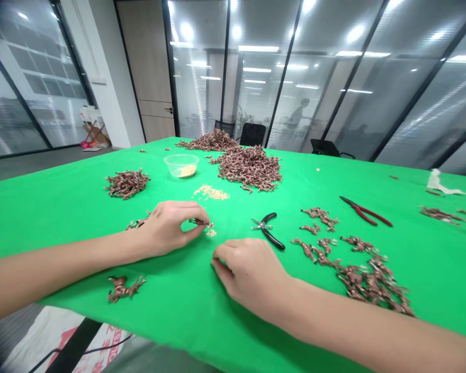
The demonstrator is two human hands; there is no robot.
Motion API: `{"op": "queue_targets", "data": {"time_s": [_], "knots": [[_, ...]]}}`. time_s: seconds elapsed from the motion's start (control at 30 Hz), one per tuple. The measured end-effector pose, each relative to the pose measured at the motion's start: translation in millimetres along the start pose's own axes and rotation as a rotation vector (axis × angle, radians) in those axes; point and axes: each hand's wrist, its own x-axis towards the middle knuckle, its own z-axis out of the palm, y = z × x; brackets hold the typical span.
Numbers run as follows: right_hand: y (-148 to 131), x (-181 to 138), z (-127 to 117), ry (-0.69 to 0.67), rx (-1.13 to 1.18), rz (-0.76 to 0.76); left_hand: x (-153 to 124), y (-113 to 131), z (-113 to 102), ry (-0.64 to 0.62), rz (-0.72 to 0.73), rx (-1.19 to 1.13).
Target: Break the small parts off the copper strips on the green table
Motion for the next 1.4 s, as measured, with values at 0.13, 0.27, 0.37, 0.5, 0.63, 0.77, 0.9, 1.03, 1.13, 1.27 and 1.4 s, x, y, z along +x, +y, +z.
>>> {"op": "queue_targets", "data": {"time_s": [0.13,0.27,0.37,0.5,0.63,0.77,0.9,1.03,1.13,1.27,1.4], "knots": [[1.9,0.7,-2.2,0.038,-0.023,-0.017,-0.2,-1.0,0.2,-0.008,-0.003,0.012],[-17.7,-9.0,-5.1,0.049,-0.087,-0.042,-0.3,-1.2,0.1,-0.022,-0.015,0.017],[-31.4,-17.0,-3.7,0.053,-0.107,-0.065,-0.3,-0.3,-0.1,-0.025,-0.02,0.021],[-37.7,-21.3,-2.3,0.056,-0.071,-0.057,0.0,0.3,-0.1,-0.034,-0.029,0.023],[-36.4,-18.2,-5.8,0.042,-0.18,0.043,0.0,-1.2,0.7,-0.045,-0.028,0.026],[-34.3,-14.9,-8.5,-0.044,-0.25,0.108,-0.2,-1.3,0.6,-0.056,-0.029,0.029],[-34.3,-17.1,-5.4,0.027,-0.26,0.034,-0.5,-0.2,-0.3,-0.061,-0.023,0.035],[-34.5,-19.6,-1.7,0.049,-0.227,-0.016,-0.4,0.1,-0.3,-0.062,-0.018,0.039],[-37.4,-22.2,-2.0,0.019,-0.189,-0.017,-0.3,-0.2,-0.2,-0.071,-0.016,0.032],[-49.2,-32.7,-3.3,0.065,-0.192,-0.097,-0.4,0.0,-0.5,-0.082,-0.028,0.025],[-59.7,-43.3,0.6,0.162,-0.196,-0.256,0.0,1.3,-0.7,-0.099,-0.043,0.001]]}}
